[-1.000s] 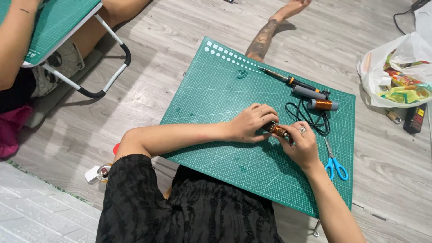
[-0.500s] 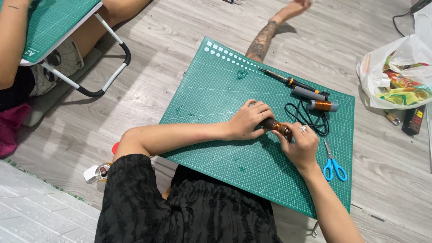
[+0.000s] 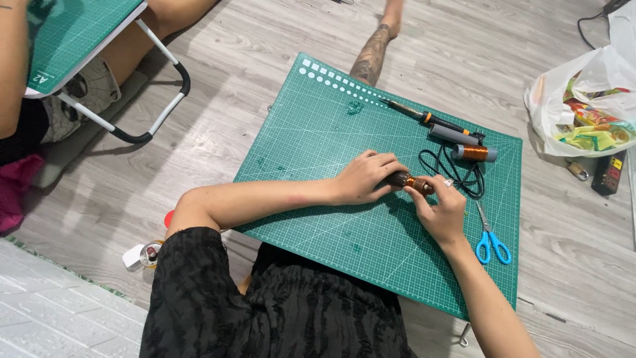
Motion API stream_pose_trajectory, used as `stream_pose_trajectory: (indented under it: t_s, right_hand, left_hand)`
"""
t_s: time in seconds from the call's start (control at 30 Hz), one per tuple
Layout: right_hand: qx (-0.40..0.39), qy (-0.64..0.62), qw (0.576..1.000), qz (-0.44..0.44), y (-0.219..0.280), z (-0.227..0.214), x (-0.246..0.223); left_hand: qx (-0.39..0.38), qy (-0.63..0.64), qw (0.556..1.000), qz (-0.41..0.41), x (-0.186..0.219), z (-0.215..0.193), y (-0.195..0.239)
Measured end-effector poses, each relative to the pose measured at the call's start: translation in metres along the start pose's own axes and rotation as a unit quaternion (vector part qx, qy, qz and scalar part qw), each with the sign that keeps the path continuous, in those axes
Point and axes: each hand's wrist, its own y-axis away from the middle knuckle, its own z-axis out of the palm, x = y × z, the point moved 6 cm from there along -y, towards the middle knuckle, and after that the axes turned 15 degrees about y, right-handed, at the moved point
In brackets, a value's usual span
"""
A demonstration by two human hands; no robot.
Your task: Winding thin copper wire around a small electronic core on a cutting mat while sitting on the floor.
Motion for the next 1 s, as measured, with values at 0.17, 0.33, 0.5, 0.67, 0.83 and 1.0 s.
stream_pose_trajectory:
  t_s: [0.17, 0.33, 0.5, 0.67, 0.83, 1.0]
  right_hand:
    - [0.005, -0.038, 0.999, 0.018, 0.0, 0.0, 0.005]
    - [0.006, -0.071, 0.997, 0.034, 0.0, -0.002, 0.007]
    - [-0.004, -0.087, 0.996, 0.018, 0.002, 0.0, 0.009]
    - [0.0, -0.07, 0.998, -0.009, 0.0, -0.003, 0.004]
    - [-0.007, -0.066, 0.997, -0.025, 0.003, 0.001, 0.006]
    - [-0.012, -0.055, 0.998, -0.034, 0.003, 0.0, 0.005]
  left_hand:
    - [0.086, -0.064, 0.99, 0.095, 0.014, -0.007, 0.001]
    - [0.101, -0.057, 0.983, 0.14, 0.02, -0.008, 0.001]
    - [0.097, -0.063, 0.98, 0.163, 0.023, -0.008, 0.002]
    - [0.101, -0.031, 0.977, 0.183, 0.031, -0.014, 0.004]
    - [0.105, 0.002, 0.973, 0.207, 0.032, -0.012, 0.005]
    - [0.12, -0.005, 0.965, 0.231, 0.031, -0.012, 0.006]
